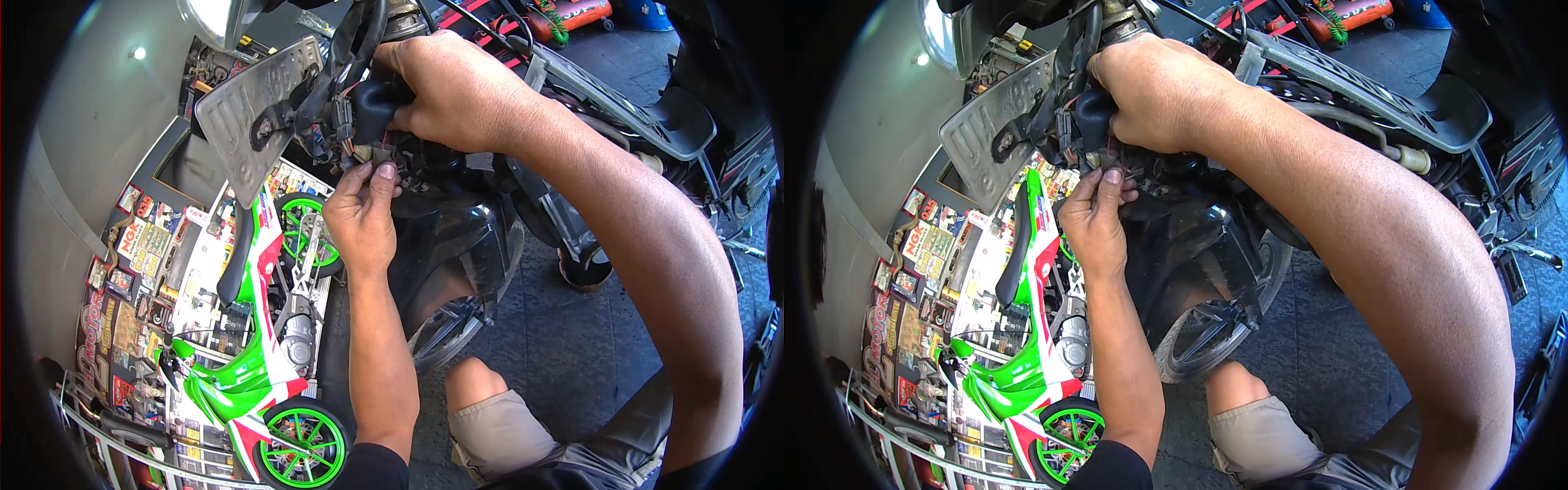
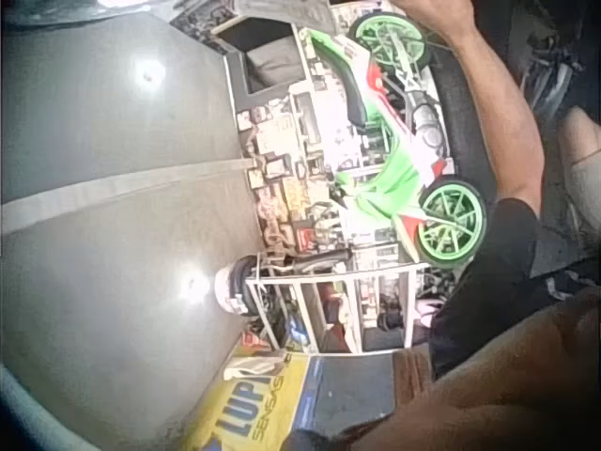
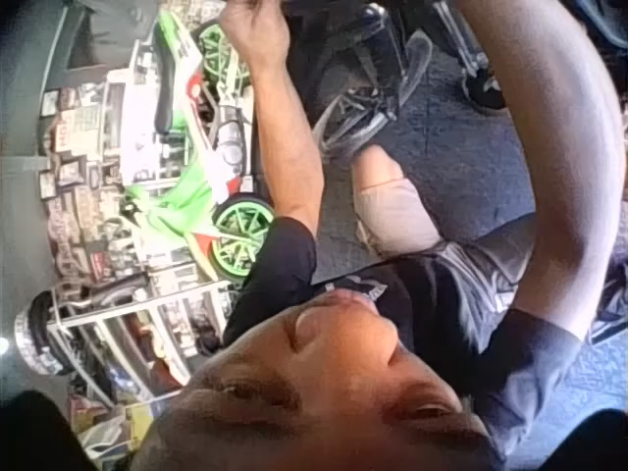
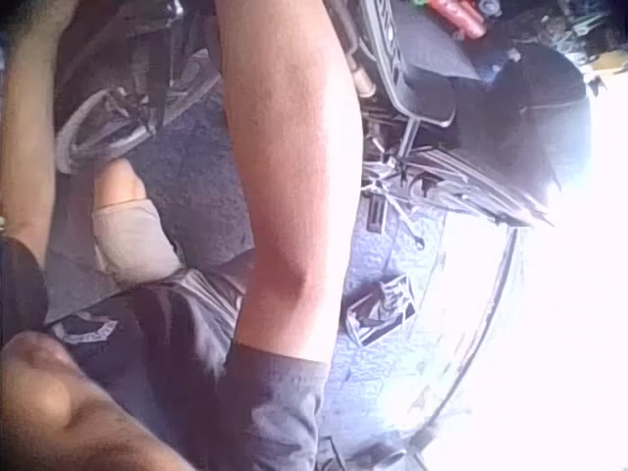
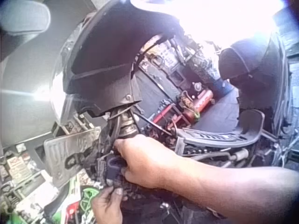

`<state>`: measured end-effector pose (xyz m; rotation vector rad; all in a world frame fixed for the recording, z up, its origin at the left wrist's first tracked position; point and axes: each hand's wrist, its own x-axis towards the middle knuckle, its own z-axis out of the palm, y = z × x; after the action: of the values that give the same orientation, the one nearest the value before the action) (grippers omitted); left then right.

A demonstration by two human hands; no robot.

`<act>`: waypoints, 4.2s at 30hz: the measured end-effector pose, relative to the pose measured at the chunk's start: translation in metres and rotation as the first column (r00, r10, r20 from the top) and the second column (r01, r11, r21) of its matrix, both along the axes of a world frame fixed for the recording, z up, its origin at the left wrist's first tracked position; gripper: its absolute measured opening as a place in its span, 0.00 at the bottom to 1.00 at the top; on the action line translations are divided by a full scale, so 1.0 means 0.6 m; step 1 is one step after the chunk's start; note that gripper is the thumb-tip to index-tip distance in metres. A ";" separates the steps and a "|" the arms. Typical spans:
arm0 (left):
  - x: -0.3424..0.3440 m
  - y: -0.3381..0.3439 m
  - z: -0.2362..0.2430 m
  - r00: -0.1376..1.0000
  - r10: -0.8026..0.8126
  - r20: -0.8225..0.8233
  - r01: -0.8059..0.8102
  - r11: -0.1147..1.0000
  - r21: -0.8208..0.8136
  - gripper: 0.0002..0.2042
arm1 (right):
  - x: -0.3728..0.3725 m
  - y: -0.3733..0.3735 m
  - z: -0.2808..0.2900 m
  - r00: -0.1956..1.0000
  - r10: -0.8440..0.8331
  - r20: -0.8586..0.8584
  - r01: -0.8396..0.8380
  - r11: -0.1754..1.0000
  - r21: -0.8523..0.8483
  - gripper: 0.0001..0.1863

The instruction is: The recorder is shown troubleshooting and repairing wiring behind the front cowl of a motorcycle.

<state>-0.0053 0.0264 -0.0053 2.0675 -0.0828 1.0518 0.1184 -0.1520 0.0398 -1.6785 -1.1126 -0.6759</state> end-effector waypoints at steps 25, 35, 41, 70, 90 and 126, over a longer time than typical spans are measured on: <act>0.014 -0.011 0.009 0.991 -0.009 0.136 0.053 0.943 -0.328 0.15 | 0.021 -0.043 -0.006 0.896 -0.008 0.443 0.057 0.994 -0.097 0.23; 0.015 -0.008 0.009 0.990 0.033 0.136 0.008 0.956 -0.292 0.17 | 0.016 -0.040 -0.004 0.913 0.085 0.400 -0.086 0.996 -0.015 0.12; 0.017 -0.009 0.002 0.987 0.066 0.147 -0.028 0.968 -0.250 0.17 | 0.009 -0.024 0.004 0.970 0.020 0.244 -0.027 0.999 0.026 0.11; -0.004 0.023 0.013 0.974 -0.225 -0.010 0.209 0.921 -0.330 0.12 | 0.001 -0.049 0.034 0.986 -0.090 -0.138 0.074 0.991 -0.116 0.21; -0.004 0.014 0.004 0.970 -0.236 0.061 0.242 0.914 -0.325 0.12 | -0.019 -0.047 0.047 0.958 -0.125 -0.259 0.115 0.992 -0.055 0.27; 0.020 -0.033 0.019 0.996 0.042 0.083 -0.024 0.978 -0.209 0.22 | 0.004 0.019 -0.018 0.876 -0.310 0.370 0.319 0.947 0.037 0.31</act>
<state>0.0068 0.0066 0.0062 1.8411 0.0174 1.1216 0.1208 -0.1404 0.0293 -1.8197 -1.1149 -1.2358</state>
